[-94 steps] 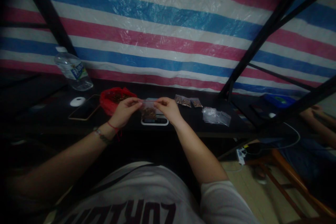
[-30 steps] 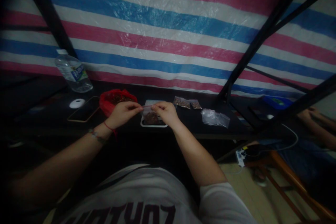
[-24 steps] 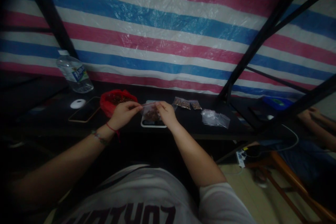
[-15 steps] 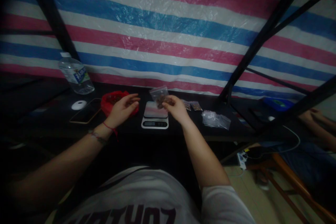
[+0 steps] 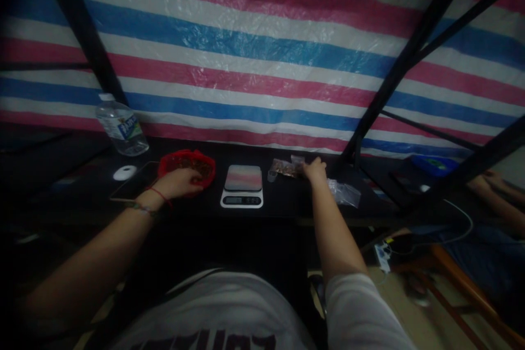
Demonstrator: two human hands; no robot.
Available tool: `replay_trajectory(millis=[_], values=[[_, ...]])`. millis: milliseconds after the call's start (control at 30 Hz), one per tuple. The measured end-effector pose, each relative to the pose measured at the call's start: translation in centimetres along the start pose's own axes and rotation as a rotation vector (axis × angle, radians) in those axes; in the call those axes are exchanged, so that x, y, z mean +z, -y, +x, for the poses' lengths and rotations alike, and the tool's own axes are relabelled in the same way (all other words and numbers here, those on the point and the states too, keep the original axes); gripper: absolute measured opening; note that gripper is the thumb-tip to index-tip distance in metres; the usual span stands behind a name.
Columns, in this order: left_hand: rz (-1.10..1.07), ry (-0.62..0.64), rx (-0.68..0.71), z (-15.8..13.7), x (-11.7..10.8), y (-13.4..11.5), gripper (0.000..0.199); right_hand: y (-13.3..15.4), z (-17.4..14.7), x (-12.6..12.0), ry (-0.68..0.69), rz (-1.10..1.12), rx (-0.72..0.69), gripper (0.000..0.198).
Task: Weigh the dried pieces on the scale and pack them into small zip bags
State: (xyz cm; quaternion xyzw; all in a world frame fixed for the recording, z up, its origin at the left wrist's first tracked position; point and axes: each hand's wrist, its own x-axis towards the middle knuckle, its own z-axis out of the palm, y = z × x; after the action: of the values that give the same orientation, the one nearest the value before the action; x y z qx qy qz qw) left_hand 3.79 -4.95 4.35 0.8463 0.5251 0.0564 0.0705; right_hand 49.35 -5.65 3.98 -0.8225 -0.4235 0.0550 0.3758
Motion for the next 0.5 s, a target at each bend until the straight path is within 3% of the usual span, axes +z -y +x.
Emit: replay_trajectory(millis=[67,200,300,400,500], values=[[0.000,0.028,0.026,0.1,0.1,0.1,0.029,0.3,-0.8,1.1,0.061,-0.056,-0.075,0.076],[-0.166,-0.013,0.117,0.2,0.2,-0.1,0.030,2.2,-3.9,4.0,0.364,0.073,-0.468,0.068],[-0.303,-0.038,0.178,-0.1,-0.1,-0.6,0.030,3.5,-6.0,6.0,0.476,0.017,-0.641,0.064],[-0.374,-0.052,0.199,-0.7,-1.2,-0.3,0.031,3.8,-6.9,7.0,0.497,-0.055,-0.678,0.042],[-0.419,-0.228,0.039,-0.9,-2.3,1.6,0.032,4.1,-6.6,7.0,0.449,-0.048,-0.628,0.036]])
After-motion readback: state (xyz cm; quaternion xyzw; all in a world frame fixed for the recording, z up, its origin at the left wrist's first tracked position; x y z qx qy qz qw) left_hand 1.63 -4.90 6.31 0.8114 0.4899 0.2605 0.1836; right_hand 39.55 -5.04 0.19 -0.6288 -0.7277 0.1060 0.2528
